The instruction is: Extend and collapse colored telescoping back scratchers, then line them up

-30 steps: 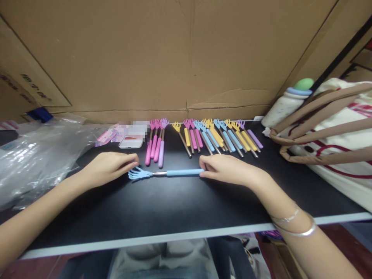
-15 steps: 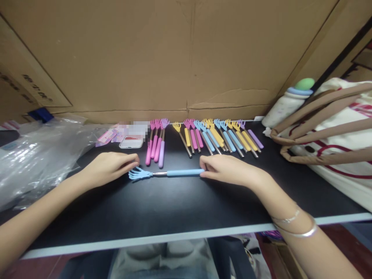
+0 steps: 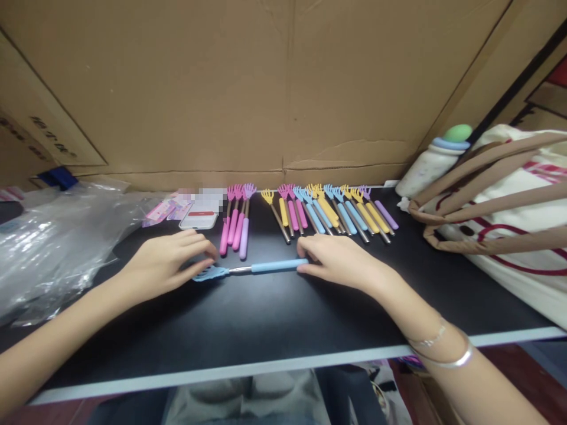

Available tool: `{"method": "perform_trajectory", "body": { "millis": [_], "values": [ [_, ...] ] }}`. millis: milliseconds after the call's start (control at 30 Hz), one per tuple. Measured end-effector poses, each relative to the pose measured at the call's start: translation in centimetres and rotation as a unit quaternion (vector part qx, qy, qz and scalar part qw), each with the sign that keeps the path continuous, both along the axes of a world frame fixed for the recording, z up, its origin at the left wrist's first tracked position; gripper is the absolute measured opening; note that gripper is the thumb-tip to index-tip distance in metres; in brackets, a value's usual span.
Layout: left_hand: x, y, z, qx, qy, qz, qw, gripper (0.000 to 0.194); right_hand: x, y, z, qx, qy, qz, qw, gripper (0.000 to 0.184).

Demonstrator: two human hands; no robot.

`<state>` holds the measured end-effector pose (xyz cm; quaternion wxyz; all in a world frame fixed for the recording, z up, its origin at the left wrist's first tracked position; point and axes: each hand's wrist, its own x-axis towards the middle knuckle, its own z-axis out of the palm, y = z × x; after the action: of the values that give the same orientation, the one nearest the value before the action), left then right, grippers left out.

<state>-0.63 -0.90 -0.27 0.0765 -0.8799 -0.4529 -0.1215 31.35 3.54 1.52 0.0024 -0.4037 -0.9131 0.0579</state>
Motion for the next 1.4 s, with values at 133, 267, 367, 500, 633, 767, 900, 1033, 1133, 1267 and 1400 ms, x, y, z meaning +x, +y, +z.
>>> {"method": "perform_trajectory", "body": {
  "millis": [133,267,367,500,633,767,900,1033,1133,1267,1400],
  "values": [
    [1.1,-0.6,-0.4,-0.022,0.017,-0.027,0.999,0.021,-0.7,-0.2,-0.1,0.059,0.003,0.002,0.998,0.018],
    [1.7,-0.8,-1.0,-0.019,0.023,-0.026,0.999,0.017,-1.6,-0.5,-0.4,0.098,0.03,0.047,0.994,0.017],
    [2.1,-0.8,-1.4,-0.014,0.012,-0.021,1.0,0.015,-2.4,-0.8,-0.9,0.117,0.044,0.082,0.989,0.016],
    [2.7,-0.9,-2.0,0.012,-0.003,-0.027,1.0,0.013,-3.4,-1.2,-1.5,0.111,0.07,0.121,0.984,0.019],
    [3.1,-1.2,-2.2,0.061,0.003,-0.04,0.997,0.014,-4.3,-1.7,-2.0,0.111,0.09,0.138,0.98,0.025],
    [3.2,-1.4,-2.1,0.112,0.004,-0.043,0.993,0.017,-5.2,-2.2,-2.6,0.154,0.084,0.149,0.973,0.024],
    [3.4,-1.5,-1.9,0.157,0.018,-0.038,0.987,0.02,-6.0,-2.3,-3.2,0.21,0.056,0.148,0.965,0.024],
    [3.6,-1.7,-1.6,0.197,0.033,-0.042,0.979,0.018,-6.4,-2.7,-3.4,0.252,0.015,0.137,0.958,0.024],
    [3.9,-2.0,-1.2,0.208,0.055,-0.056,0.975,0.016,-6.7,-3.1,-3.4,0.27,0.004,0.129,0.954,0.025],
    [3.9,-1.9,-0.6,0.188,0.081,-0.041,0.978,0.018,-7.3,-3.2,-3.2,0.274,0.008,0.125,0.953,0.032],
    [3.5,-0.8,0.0,0.171,0.104,-0.052,0.978,0.025,-7.9,-2.6,-2.7,0.273,0.009,0.119,0.955,0.035]
  ]
}}
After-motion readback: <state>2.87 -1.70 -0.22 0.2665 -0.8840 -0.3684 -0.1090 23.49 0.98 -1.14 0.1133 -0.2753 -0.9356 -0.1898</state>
